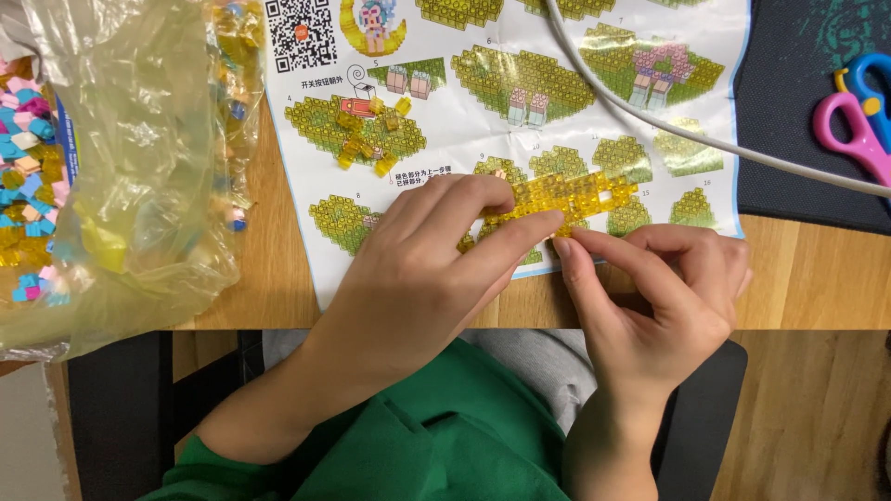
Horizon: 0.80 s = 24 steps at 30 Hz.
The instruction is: The person assembles a small plastic brick model by selecting pieces from a plastic bag and attaching them to a growing structure. They frequently refer to an instruction sheet on the table to guide the assembly process.
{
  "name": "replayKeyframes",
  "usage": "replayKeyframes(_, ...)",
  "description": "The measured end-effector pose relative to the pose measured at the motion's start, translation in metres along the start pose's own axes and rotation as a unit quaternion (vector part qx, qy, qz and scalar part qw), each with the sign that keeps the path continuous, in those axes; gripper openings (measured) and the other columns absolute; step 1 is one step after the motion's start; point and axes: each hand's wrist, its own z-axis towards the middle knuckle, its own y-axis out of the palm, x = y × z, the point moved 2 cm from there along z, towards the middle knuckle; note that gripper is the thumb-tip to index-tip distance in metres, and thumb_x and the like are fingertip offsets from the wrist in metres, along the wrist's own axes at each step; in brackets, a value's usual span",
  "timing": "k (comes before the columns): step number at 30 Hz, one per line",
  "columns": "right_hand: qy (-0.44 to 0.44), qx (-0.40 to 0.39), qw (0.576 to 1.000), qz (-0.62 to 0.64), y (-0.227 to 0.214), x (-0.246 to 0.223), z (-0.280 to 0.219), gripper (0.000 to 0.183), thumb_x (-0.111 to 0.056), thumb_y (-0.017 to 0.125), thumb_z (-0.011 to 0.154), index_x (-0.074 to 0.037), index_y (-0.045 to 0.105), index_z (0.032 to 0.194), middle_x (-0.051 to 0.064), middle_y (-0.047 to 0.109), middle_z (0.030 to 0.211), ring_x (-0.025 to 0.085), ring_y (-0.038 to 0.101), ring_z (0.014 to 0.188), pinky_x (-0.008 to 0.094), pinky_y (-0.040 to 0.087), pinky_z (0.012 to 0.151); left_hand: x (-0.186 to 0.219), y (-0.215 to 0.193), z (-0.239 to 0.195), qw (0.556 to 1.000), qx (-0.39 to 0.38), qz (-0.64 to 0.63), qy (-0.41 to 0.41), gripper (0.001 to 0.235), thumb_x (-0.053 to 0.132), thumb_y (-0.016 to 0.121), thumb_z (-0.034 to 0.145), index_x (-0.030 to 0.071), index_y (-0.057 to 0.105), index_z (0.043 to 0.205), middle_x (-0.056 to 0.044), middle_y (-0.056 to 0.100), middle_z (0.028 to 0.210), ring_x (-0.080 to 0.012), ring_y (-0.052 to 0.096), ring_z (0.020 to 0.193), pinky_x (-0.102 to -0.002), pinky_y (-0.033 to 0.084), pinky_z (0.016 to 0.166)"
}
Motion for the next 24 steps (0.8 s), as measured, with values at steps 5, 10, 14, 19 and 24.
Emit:
replayKeyframes(5, 0.001, -0.037, 0.999, -0.003, -0.007, -0.005, 0.008, 0.011, -0.014, 0.086, 0.091, -0.009, 0.078, 0.096, 0.007, 0.053, 0.089, 0.024, 0.045, 0.089, 0.038, 0.033, 0.09, 0.002, 0.001, -0.001, 1.0, -0.004, 0.02, -0.007, 0.026, 0.006, 0.067, 0.096, 0.018, 0.068, 0.12, -0.009, 0.053, 0.102, -0.0268, 0.056, 0.091, -0.039, 0.049, 0.079)
replayKeyframes(10, 0.011, -0.063, 0.998, -0.023, -0.012, -0.009, 0.016, 0.011, -0.015, 0.088, 0.09, -0.012, 0.078, 0.092, 0.005, 0.056, 0.091, 0.024, 0.048, 0.091, 0.039, 0.033, 0.089, 0.001, 0.003, -0.001, 1.0, -0.002, 0.023, 0.001, 0.023, 0.006, 0.07, 0.094, 0.016, 0.068, 0.115, -0.009, 0.053, 0.103, -0.0281, 0.055, 0.091, -0.04, 0.049, 0.079)
replayKeyframes(14, -0.005, -0.066, 0.998, -0.001, -0.012, -0.006, 0.017, 0.012, -0.011, 0.088, 0.091, -0.008, 0.078, 0.094, 0.007, 0.057, 0.091, 0.022, 0.049, 0.087, 0.036, 0.033, 0.086, -0.001, 0.003, -0.002, 1.0, -0.011, 0.002, 0.005, 0.032, 0.001, 0.079, 0.083, 0.01, 0.067, 0.112, -0.012, 0.054, 0.105, -0.03, 0.056, 0.095, -0.041, 0.048, 0.08)
replayKeyframes(19, -0.003, -0.068, 0.997, 0.023, -0.009, -0.002, 0.015, 0.012, -0.01, 0.086, 0.091, -0.007, 0.077, 0.097, 0.008, 0.056, 0.09, 0.021, 0.049, 0.087, 0.035, 0.034, 0.088, -0.002, 0.003, -0.002, 1.0, -0.002, 0.003, 0.008, 0.021, 0.001, 0.076, 0.088, 0.006, 0.064, 0.105, -0.01, 0.054, 0.105, -0.028, 0.056, 0.094, -0.039, 0.047, 0.08)
replayKeyframes(24, -0.005, -0.077, 0.997, 0.023, -0.01, -0.003, 0.018, 0.012, -0.01, 0.087, 0.091, -0.007, 0.077, 0.097, 0.007, 0.057, 0.091, 0.021, 0.05, 0.087, 0.035, 0.035, 0.087, -0.002, 0.003, -0.002, 1.0, -0.009, 0.01, 0.008, 0.023, 0.003, 0.076, 0.087, 0.008, 0.062, 0.105, -0.009, 0.055, 0.106, -0.0268, 0.057, 0.096, -0.038, 0.047, 0.081)
